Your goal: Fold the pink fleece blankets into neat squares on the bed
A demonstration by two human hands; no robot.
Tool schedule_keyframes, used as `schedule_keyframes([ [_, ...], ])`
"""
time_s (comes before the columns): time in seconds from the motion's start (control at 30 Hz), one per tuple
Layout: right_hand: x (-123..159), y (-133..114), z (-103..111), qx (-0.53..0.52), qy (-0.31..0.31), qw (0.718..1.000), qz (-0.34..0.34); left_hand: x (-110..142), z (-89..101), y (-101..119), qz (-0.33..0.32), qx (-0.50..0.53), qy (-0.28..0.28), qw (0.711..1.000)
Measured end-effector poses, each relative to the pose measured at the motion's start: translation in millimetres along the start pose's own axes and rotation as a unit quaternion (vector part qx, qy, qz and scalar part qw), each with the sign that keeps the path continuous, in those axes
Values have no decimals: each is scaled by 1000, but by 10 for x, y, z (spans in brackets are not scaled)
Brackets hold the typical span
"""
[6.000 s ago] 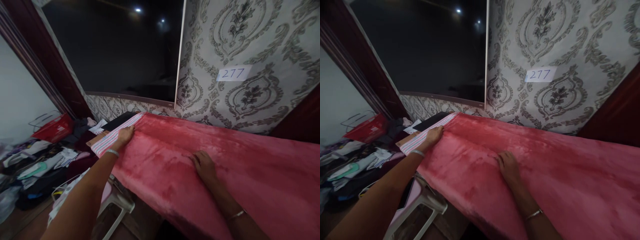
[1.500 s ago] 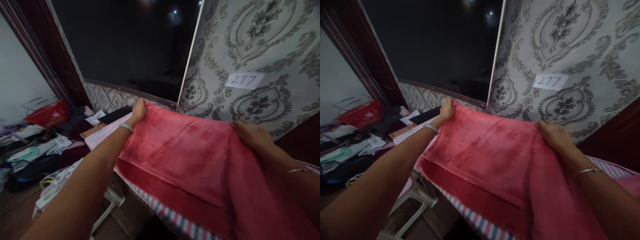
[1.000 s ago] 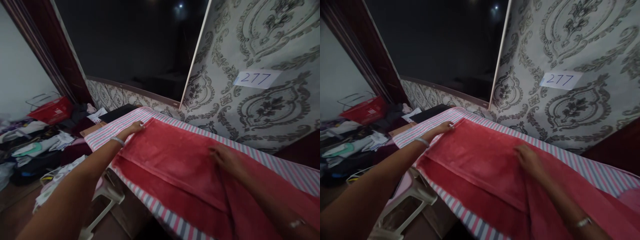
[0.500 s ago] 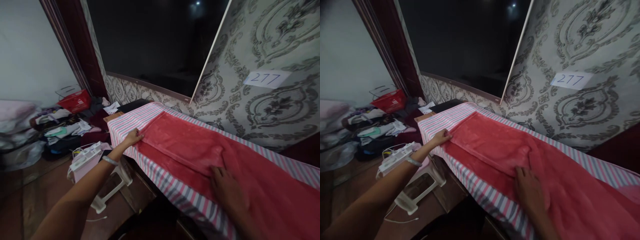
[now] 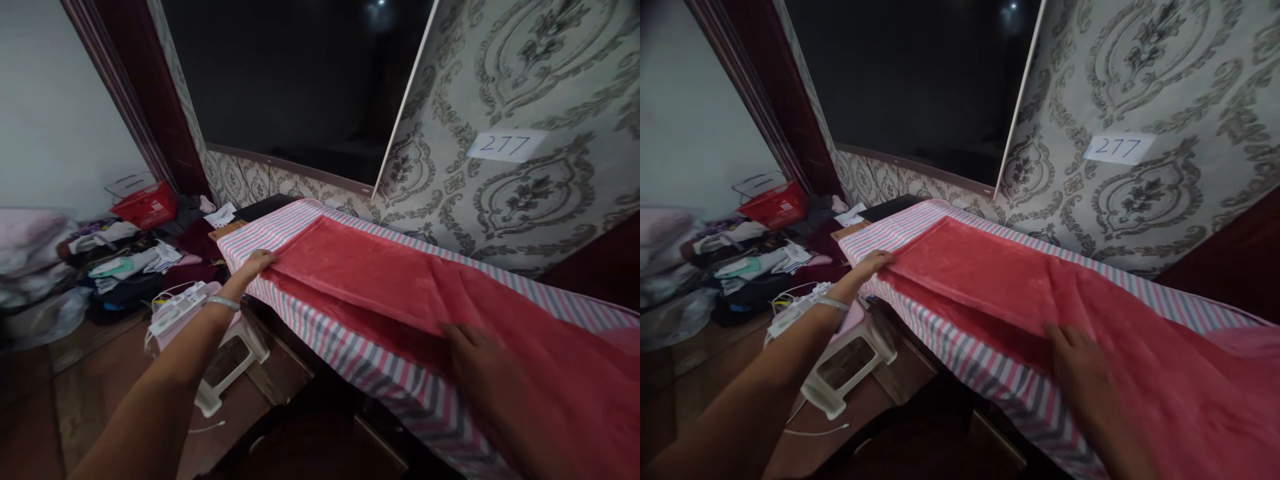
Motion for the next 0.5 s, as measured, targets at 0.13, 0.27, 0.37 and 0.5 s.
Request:
schedule_keyframes([
  [0.13,268,14,-273,13,-77,997,-9,82,-11,-66,-1,-5,-24,1000],
  [0.27,434,145,-440,-3,-63,997,-35,106,-63,-100,5,-2,-38,999],
  [0.37,471,249,-378,-43,-16,998,-49,98,-22,-106,8,13,-31,999],
  [0.5,502,335,-245,-85,47,994,-42,115,45,-125,6,15,-16,1000],
])
Point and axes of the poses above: each hand's wrist, its own x-axis away from the middle knuckle, its own z-axis out of the back of the hand, y = z × x, the point moved 9 cm from there along -x, towards the middle knuckle, and after that the axes turned 3 degrees about y, right-handed, at the moved point
